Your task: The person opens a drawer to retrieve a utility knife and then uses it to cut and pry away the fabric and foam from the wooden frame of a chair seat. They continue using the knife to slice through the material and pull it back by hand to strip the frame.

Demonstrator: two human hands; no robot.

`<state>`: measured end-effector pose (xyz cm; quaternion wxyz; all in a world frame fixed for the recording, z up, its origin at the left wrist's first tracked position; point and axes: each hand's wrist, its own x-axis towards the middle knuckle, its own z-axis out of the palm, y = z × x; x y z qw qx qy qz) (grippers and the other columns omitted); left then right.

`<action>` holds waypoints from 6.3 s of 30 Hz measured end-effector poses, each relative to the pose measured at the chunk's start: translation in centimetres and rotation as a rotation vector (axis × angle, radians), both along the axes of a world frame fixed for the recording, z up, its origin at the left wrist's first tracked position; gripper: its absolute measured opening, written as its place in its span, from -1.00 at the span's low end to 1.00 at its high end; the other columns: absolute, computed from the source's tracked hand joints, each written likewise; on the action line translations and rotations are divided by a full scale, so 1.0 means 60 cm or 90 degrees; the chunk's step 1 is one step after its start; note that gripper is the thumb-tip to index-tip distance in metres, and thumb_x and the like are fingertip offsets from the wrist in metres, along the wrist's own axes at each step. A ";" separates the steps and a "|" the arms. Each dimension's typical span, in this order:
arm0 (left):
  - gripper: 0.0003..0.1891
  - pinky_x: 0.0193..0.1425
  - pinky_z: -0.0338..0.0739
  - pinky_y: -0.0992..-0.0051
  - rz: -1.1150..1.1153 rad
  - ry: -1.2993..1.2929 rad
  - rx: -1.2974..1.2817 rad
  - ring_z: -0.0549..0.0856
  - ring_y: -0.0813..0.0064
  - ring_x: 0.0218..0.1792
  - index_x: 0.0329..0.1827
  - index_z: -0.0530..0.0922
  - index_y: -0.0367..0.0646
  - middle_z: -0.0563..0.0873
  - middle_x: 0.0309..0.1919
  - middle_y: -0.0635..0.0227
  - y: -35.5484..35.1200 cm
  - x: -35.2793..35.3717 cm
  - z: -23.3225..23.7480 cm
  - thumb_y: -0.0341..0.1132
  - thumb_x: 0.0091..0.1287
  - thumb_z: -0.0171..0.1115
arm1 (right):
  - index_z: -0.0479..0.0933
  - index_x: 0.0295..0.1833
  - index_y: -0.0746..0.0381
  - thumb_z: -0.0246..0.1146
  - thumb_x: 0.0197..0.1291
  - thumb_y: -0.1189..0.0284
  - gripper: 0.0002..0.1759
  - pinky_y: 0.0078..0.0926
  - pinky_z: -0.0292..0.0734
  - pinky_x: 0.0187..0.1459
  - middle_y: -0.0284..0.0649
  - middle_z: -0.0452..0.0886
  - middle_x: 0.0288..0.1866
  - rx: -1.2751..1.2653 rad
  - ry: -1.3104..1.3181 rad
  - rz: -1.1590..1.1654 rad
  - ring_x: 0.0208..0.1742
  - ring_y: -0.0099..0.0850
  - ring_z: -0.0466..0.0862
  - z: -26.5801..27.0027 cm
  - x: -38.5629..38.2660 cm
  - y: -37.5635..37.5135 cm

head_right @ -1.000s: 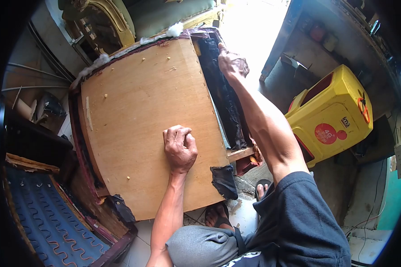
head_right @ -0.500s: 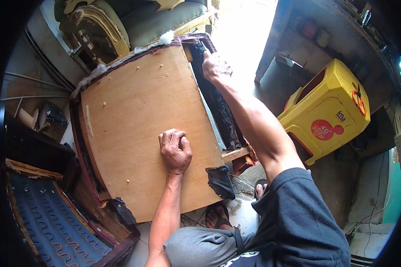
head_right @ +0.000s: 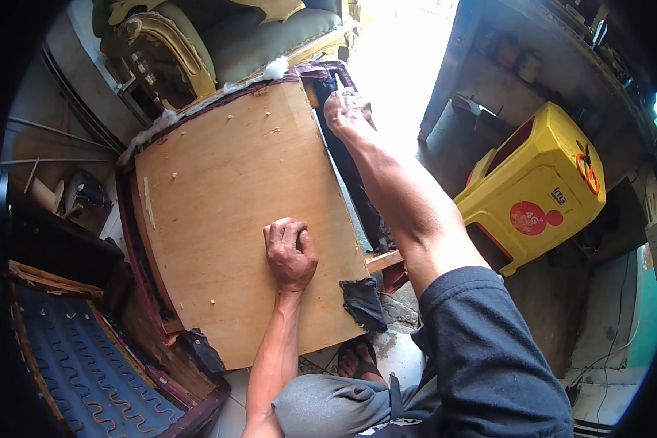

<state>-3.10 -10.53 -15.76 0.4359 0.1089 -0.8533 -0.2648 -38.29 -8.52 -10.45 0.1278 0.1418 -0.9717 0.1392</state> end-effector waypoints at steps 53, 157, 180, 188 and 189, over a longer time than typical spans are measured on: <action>-0.83 0.14 0.59 0.17 -0.038 0.042 0.015 0.64 0.07 -0.05 -0.17 0.69 -0.22 0.69 -0.11 0.15 -0.010 0.003 -0.006 -0.58 0.21 0.26 | 0.64 0.13 0.31 0.08 0.47 0.35 -0.66 0.07 0.72 0.13 0.10 0.80 0.09 0.018 -0.051 -0.055 0.13 0.07 0.81 -0.021 0.124 0.072; -0.80 -0.07 0.68 0.45 -0.170 -0.143 0.347 0.78 0.52 -0.22 0.01 0.76 -0.21 0.83 -0.24 0.30 0.103 -0.050 0.080 -0.31 0.49 0.28 | 0.51 0.28 0.29 0.14 0.63 0.39 -0.73 -0.24 0.68 -0.33 0.00 0.71 -0.43 -0.069 -0.165 0.208 -0.36 0.00 0.83 0.338 0.598 0.456; -0.75 -0.12 0.66 0.06 -0.123 -0.664 0.458 0.78 -0.13 -0.27 -0.17 0.73 -0.32 0.77 -0.34 -0.09 0.171 -0.012 0.178 -0.28 0.48 0.22 | 0.75 0.13 0.12 0.32 0.46 0.27 -0.73 -0.10 0.67 -0.40 -0.12 0.73 -0.46 0.601 -0.299 1.305 -0.44 -0.09 0.77 0.127 0.133 0.150; -0.72 -0.16 0.66 0.14 0.302 -0.405 0.615 0.80 0.04 -0.24 0.04 0.65 -0.32 0.76 -0.22 0.07 0.381 -0.081 0.088 -0.26 0.48 0.37 | 0.76 0.10 0.11 0.22 0.53 0.25 -0.72 -0.09 0.77 -0.08 -0.09 0.81 -0.30 0.652 -0.339 1.464 -0.23 -0.10 0.85 0.096 0.131 0.110; -0.71 -0.16 0.67 0.15 0.345 -0.389 0.609 0.79 0.05 -0.21 0.06 0.64 -0.32 0.76 -0.18 0.08 0.397 -0.093 0.082 -0.25 0.49 0.38 | 0.77 0.12 0.10 0.23 0.52 0.25 -0.72 -0.09 0.78 -0.11 -0.08 0.81 -0.32 0.629 -0.310 1.484 -0.25 -0.10 0.85 0.088 0.130 0.110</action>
